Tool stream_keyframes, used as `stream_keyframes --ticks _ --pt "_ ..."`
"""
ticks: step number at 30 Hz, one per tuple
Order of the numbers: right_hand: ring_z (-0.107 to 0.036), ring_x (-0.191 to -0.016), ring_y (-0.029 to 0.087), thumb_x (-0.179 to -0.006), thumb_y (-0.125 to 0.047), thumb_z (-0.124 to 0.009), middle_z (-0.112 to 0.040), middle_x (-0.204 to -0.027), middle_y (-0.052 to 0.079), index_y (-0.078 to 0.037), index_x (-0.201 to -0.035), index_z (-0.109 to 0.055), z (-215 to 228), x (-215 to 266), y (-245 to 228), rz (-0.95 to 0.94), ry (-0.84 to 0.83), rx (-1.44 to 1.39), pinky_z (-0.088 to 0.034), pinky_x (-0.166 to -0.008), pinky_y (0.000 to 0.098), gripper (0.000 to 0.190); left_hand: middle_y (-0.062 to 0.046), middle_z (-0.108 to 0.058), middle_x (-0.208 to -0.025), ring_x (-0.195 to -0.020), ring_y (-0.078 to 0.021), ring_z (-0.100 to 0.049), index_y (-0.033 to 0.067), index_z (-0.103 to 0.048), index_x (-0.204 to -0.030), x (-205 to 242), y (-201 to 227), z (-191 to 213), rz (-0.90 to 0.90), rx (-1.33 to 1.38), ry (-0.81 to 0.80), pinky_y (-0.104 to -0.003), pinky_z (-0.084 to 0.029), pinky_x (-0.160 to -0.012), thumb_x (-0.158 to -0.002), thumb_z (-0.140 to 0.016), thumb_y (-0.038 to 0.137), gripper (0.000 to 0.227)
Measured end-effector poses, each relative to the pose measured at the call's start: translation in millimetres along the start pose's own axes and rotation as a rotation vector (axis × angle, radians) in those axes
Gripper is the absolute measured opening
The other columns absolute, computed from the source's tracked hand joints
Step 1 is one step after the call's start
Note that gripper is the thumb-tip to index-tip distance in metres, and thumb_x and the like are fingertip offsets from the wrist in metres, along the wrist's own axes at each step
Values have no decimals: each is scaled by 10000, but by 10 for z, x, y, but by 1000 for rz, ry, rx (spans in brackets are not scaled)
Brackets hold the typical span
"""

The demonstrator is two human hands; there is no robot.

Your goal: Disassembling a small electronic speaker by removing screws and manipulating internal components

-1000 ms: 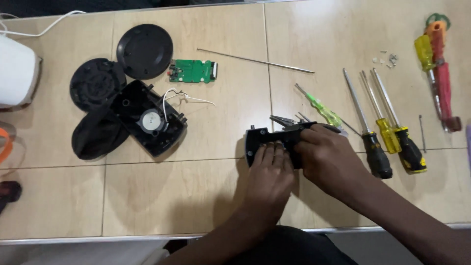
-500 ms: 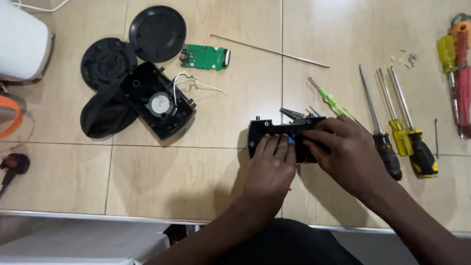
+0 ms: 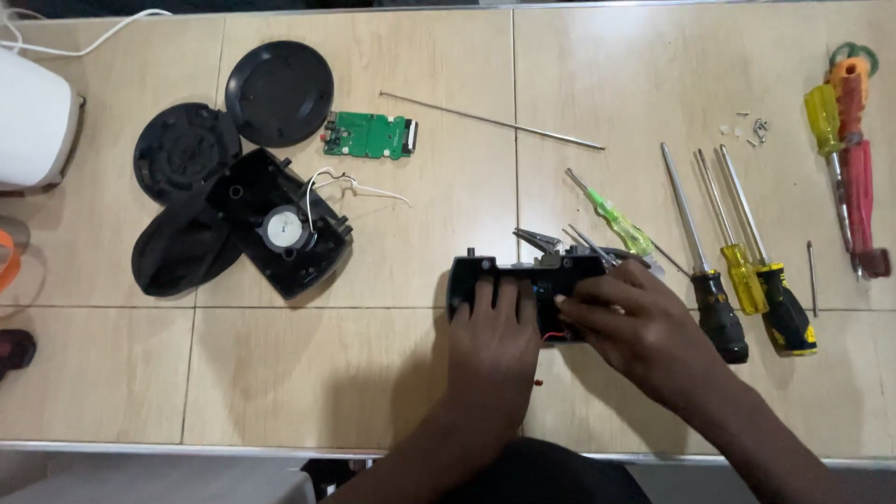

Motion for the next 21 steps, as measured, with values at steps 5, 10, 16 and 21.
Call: stream_keyframes --ticks 5,10,16,21 --pt "-541 -847 304 -936 -51 -714 -656 -1080 104 -35 -1224 -707 -11 58 -59 -3 81 27 -489 -738 378 289 -81 -519 -786 -764 -294 -526 125 -569 -739 -18 13 45 0 68 167 -401 -388 -566 -884 -630 8 196" --pt "-557 -837 305 -934 -41 -710 -663 -1086 113 -2 -1203 -707 30 25 -75 6 76 32 -494 -735 380 272 -67 -575 -835 -813 -294 -563 108 -660 -833 -21 43 -37 8 61 59 -387 -448 -556 -837 -691 47 69" --pt "-599 -879 310 -917 4 -705 -693 -1116 115 1 -1196 -713 97 -5 -81 13 70 36 -533 -770 378 279 -65 -595 -874 -834 -305 -554 49 -734 -949 -51 56 -81 27 83 -1 -391 -483 -521 -802 -734 36 148" --pt "-615 -895 328 -923 -1 -681 -685 -1100 137 15 -1158 -714 152 -22 -94 41 77 31 -541 -779 395 238 -50 -590 -883 -831 -293 -550 34 -721 -1057 -72 51 -96 35 68 -17 -387 -493 -537 -788 -733 71 272"
Point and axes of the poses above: each hand's wrist, its own x-axis away from the middle knuckle, its own z-axis out of the back of the hand, y = z × x, the point moved 4 cm from there along -x, towards the middle knuckle
